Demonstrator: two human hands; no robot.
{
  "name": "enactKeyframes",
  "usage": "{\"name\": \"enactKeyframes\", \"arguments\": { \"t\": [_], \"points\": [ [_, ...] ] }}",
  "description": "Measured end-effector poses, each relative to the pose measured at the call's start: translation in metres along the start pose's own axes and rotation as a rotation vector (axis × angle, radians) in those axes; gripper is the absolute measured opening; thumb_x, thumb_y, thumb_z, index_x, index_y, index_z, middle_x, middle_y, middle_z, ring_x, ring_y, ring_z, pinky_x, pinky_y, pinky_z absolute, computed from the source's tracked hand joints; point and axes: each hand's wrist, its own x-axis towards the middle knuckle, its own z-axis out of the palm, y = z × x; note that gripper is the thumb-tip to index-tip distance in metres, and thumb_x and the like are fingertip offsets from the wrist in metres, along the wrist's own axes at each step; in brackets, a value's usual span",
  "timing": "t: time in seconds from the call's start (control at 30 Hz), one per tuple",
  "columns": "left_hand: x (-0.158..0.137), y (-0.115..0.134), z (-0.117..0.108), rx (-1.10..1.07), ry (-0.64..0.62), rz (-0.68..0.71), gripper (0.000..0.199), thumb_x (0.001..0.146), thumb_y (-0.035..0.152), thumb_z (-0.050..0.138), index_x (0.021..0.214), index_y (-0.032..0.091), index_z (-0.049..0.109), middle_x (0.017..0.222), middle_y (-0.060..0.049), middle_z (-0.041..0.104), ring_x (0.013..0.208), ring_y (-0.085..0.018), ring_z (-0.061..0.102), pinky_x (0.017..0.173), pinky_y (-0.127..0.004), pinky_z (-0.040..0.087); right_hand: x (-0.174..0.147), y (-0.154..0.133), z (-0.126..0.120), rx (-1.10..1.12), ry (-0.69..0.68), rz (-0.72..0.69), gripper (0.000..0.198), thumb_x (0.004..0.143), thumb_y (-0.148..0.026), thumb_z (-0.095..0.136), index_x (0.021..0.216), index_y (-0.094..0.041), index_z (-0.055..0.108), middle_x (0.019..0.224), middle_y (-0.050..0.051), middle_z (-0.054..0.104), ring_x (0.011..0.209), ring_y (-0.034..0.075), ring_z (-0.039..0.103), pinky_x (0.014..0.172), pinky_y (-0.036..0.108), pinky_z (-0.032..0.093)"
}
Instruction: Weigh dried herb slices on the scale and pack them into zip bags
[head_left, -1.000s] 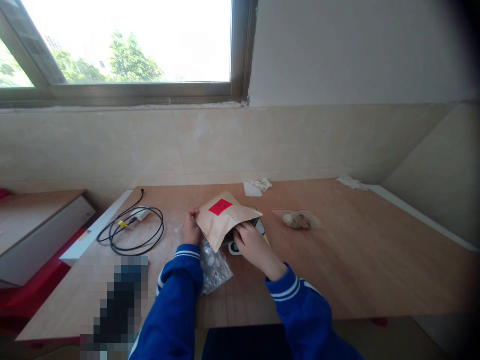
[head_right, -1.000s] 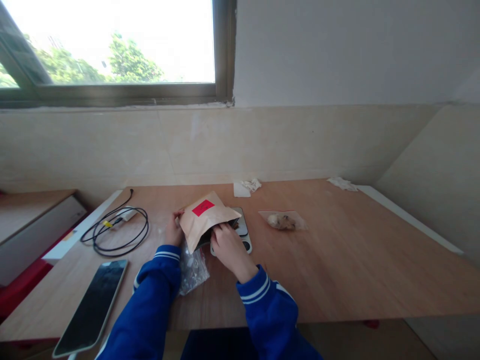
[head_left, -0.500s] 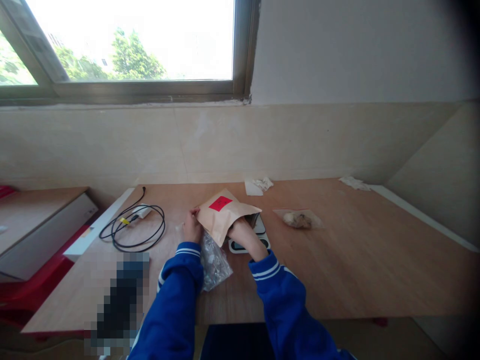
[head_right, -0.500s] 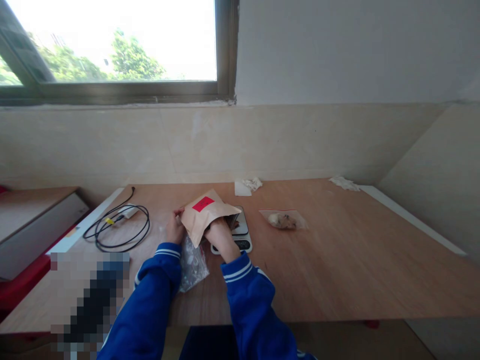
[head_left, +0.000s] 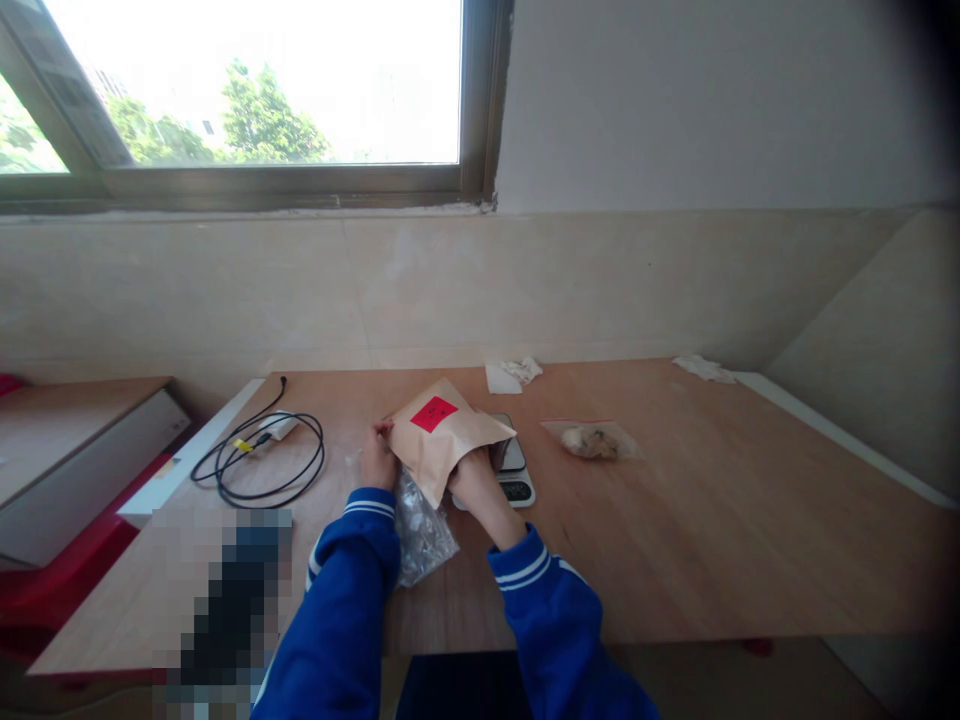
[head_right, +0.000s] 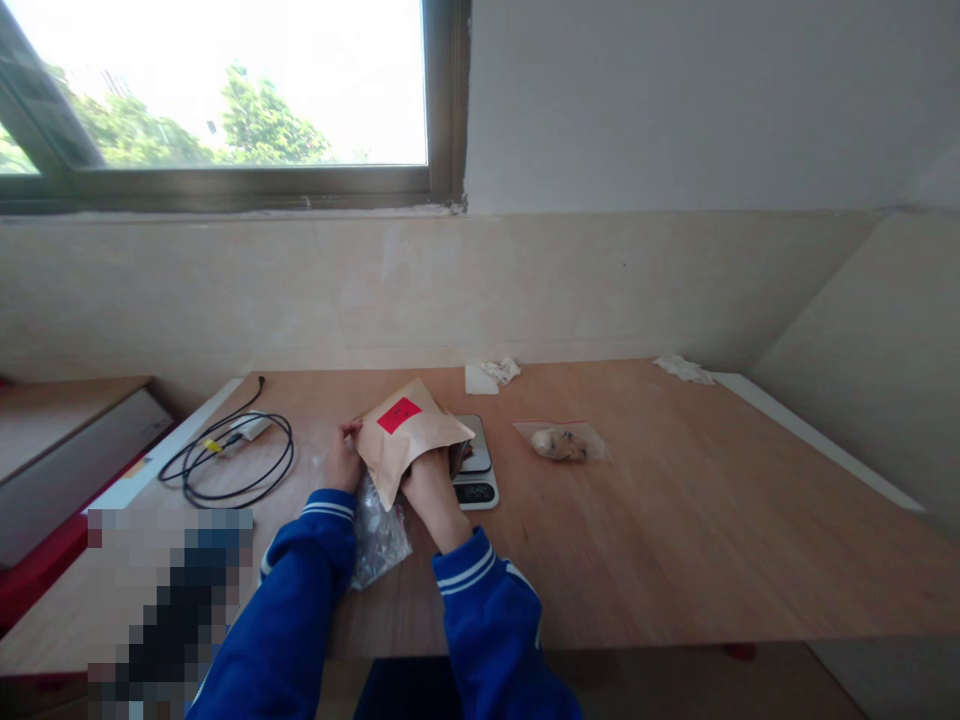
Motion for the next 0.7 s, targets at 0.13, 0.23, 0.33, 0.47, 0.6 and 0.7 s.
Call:
{"name": "enactKeyframes", "arguments": {
  "t": [0.13,0.23,0.33,0.47,0.6,0.7],
  "points": [
    [0.0,-0.002,0.0,-0.025,-0.007,-0.003,0.031,0.073,0.019,0.06,0.103,0.019,0.053,0.117,-0.01,0.063,0.11,-0.024,0.059,0.097,-0.041,0.044,-0.01,-0.007,-0.011,0.093,0.029,0.119,0.036,0.076,-0.011,0.058,0.112,-0.014,0.062,0.112,0.014,0.064,0.108,0.028,0.058,0.096,0.04,0.045],
    [0.0,-0.002,0.0,-0.037,-0.013,-0.014,0.031,0.073,0.019,0.061,0.103,0.019,0.053,0.117,-0.009,0.063,0.11,-0.023,0.059,0.097,-0.041,0.044,-0.018,-0.01,-0.019,0.159,0.054,0.195,0.034,0.075,-0.011,0.059,0.108,-0.014,0.063,0.112,0.014,0.062,0.107,0.028,0.058,0.093,0.04,0.046],
    [-0.001,-0.002,0.0,-0.047,-0.012,-0.033,0.029,0.074,0.019,0.06,0.103,0.021,0.054,0.119,-0.009,0.063,0.111,-0.023,0.059,0.097,-0.04,0.044,-0.025,-0.009,-0.029,0.22,0.046,0.199,0.021,0.076,-0.013,0.061,0.096,-0.019,0.066,0.105,0.009,0.062,0.098,0.025,0.061,0.086,0.037,0.048],
    [-0.001,-0.002,0.001,-0.047,-0.005,-0.036,0.028,0.076,0.02,0.059,0.104,0.021,0.054,0.12,-0.009,0.063,0.112,-0.023,0.059,0.097,-0.04,0.044,-0.032,-0.006,-0.044,0.297,-0.003,0.123,0.008,0.078,-0.015,0.063,0.081,-0.022,0.066,0.094,0.003,0.061,0.09,0.02,0.06,0.082,0.033,0.048],
    [-0.002,-0.002,0.0,-0.036,-0.009,-0.04,0.029,0.076,0.021,0.059,0.104,0.021,0.054,0.121,-0.009,0.062,0.112,-0.022,0.058,0.098,-0.04,0.043,-0.037,-0.006,-0.057,0.333,-0.039,0.079,0.008,0.08,-0.017,0.062,0.083,-0.024,0.066,0.098,0.002,0.061,0.093,0.019,0.06,0.083,0.031,0.048],
    [-0.002,-0.001,0.0,-0.015,-0.015,-0.056,0.031,0.075,0.022,0.06,0.105,0.021,0.054,0.121,-0.009,0.062,0.112,-0.022,0.059,0.098,-0.04,0.043,-0.04,-0.006,-0.063,0.31,-0.023,0.074,0.008,0.081,-0.019,0.062,0.085,-0.024,0.066,0.099,0.003,0.063,0.098,0.02,0.06,0.086,0.032,0.047]
  ]
}}
